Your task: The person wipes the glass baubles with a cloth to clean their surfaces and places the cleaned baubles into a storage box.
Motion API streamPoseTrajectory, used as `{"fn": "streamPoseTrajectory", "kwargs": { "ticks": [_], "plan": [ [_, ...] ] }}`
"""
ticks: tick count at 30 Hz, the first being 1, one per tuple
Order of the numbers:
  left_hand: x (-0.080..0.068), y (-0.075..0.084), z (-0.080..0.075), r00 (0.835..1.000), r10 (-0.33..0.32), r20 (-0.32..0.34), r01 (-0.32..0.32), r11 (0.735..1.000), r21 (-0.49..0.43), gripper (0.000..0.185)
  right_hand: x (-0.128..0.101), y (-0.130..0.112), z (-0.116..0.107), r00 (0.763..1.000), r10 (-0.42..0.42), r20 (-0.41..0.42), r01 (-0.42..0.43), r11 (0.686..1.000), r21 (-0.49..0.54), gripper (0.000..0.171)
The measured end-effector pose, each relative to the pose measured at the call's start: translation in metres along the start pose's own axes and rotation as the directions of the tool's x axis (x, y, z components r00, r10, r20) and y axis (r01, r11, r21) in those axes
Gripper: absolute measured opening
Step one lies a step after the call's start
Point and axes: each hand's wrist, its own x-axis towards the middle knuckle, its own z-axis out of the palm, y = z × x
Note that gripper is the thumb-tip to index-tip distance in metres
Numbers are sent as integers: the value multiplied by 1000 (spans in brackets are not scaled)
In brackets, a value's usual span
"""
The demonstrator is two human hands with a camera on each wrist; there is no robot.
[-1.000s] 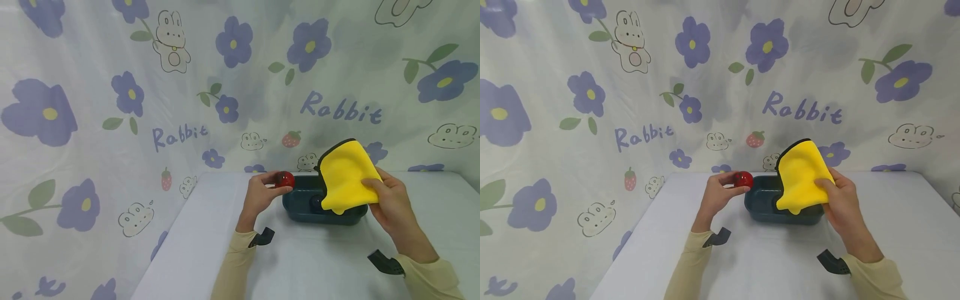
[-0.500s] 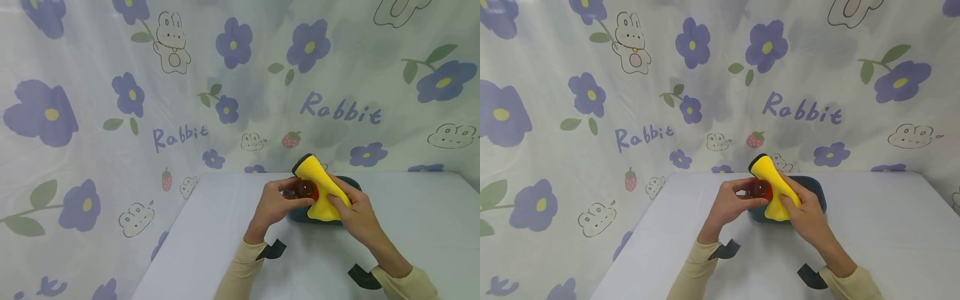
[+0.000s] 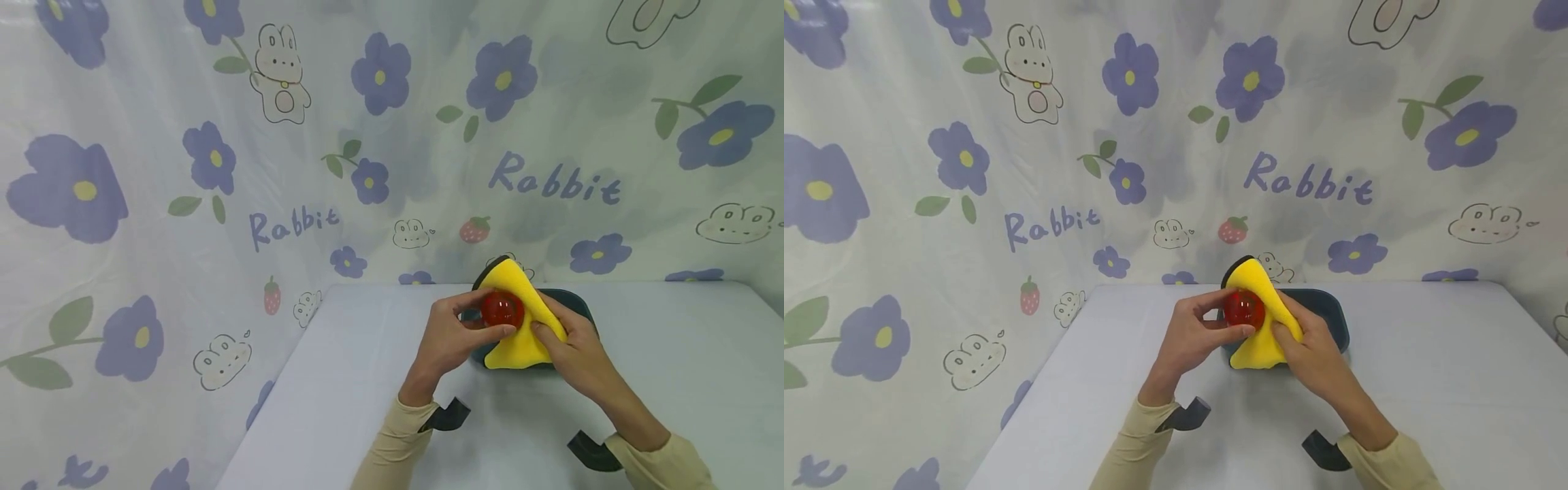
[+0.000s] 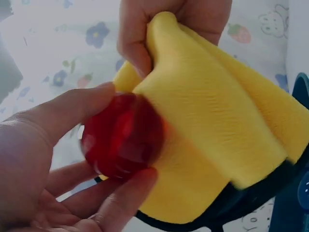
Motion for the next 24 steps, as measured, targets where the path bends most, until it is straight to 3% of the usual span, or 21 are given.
{"fn": "streamPoseTrajectory", "kwargs": {
  "ticks": [8, 17, 24],
  "plan": [
    [1, -4, 10, 998, 55, -38, -56, 998, -30, 56, 1, 0, 1, 999, -6, -39, 5, 1000, -17, 52],
    [2, -14, 16, 989, 149, 15, -150, 986, 78, 61, 0, 0, 0, 997, 6, -79, -8, 1000, -21, 53],
    [4, -15, 14, 977, 210, -33, -207, 975, 81, 61, -1, -1, 2, 996, 0, -86, -2, 1000, -27, 53]
  ]
}}
